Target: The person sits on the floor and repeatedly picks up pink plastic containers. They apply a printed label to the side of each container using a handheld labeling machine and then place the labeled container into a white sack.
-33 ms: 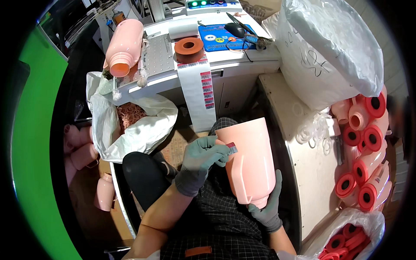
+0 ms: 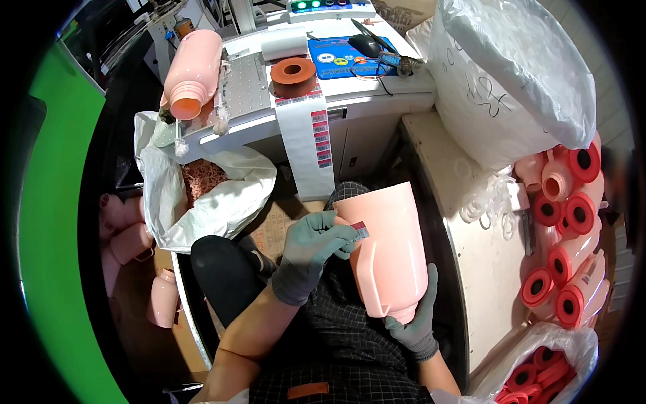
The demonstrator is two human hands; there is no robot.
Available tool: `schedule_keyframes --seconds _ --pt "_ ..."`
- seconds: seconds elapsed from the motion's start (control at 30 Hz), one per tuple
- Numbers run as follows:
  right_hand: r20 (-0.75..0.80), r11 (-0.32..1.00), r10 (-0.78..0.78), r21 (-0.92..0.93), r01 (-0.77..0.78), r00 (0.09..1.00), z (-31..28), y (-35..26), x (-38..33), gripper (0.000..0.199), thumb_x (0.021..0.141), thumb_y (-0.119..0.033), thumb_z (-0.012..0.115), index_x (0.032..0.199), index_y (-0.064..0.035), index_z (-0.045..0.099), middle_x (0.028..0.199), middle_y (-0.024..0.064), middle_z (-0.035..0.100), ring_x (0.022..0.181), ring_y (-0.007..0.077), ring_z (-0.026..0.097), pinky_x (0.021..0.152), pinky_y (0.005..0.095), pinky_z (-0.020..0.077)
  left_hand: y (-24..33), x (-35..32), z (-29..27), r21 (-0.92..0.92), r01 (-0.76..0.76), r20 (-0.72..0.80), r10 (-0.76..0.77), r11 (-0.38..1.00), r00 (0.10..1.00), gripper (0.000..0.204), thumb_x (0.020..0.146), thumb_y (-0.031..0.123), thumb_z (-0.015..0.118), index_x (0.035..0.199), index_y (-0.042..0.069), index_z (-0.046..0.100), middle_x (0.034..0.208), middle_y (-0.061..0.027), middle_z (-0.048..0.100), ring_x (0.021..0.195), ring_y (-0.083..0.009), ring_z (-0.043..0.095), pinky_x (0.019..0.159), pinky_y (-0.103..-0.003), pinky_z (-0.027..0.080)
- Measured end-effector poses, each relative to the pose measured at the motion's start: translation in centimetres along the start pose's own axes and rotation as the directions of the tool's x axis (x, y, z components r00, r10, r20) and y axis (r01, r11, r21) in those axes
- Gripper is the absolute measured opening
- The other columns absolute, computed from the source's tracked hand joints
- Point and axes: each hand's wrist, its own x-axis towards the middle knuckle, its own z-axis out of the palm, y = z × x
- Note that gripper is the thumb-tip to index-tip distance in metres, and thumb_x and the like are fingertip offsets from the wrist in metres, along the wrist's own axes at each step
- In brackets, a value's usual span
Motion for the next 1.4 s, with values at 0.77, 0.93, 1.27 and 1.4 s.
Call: schedule_keyframes --seconds 0.77,0.93,1.27,1.4 --pt "-0.101 0.897 -0.286 0.322 0.304 0.953 5.9 -9.1 20.1 0.114 0.081 -0.047 0.083 0.165 -0.0011 0.022 0.164 0.0177 0.034 0.149 0.0291 0.039 0.120 0.0441 0.0344 16.2 10.1 -26.5 0.703 0.196 0.413 0.617 -0.684 0.670 0.040 0.089 0.018 0.065 0.128 0.009 0.063 0.110 -0.0058 0.061 0.092 -0.0239 0.062 0.074 -0.042 0.052" --pt "0.018 0.838 -0.545 -0.017 0.545 0.839 9.6 -15.5 27.1 0.102 0.084 -0.028 0.081 0.163 0.0026 0.024 0.160 0.0198 0.039 0.145 0.0286 0.043 0.117 0.0424 0.0389 13.5 -2.0 -16.5 0.716 -0.115 0.636 0.577 -0.688 0.512 0.032 0.086 0.024 0.070 0.118 0.020 0.071 0.092 -0.0007 0.058 0.077 -0.0221 0.055 0.071 -0.043 0.051" --pt "0.288 0.343 -0.553 -0.777 0.528 0.782 33.8 -18.7 38.5 0.106 0.077 -0.032 0.083 0.165 -0.0294 0.024 0.160 0.0413 0.022 0.114 0.0532 0.066 0.087 0.0507 0.0595 6.0 -15.0 -13.7 0.819 -0.509 0.267 0.606 0.267 0.749 0.021 0.082 0.029 0.084 0.091 0.014 0.071 0.087 -0.0030 0.065 0.074 -0.0249 0.063 0.065 -0.037 0.052" --pt "0.303 0.302 -0.307 -0.868 0.394 0.902 38.0 -21.5 38.4 0.095 0.087 -0.037 0.075 0.165 -0.0269 0.023 0.158 0.0433 0.020 0.124 0.0471 0.063 0.085 0.0468 0.0602 6.8 -15.4 -15.1 0.820 -0.488 0.211 0.635 0.299 0.743 0.021 0.081 0.024 0.085 0.089 0.011 0.070 0.107 -0.0065 0.063 0.088 -0.0268 0.064 0.071 -0.038 0.052"
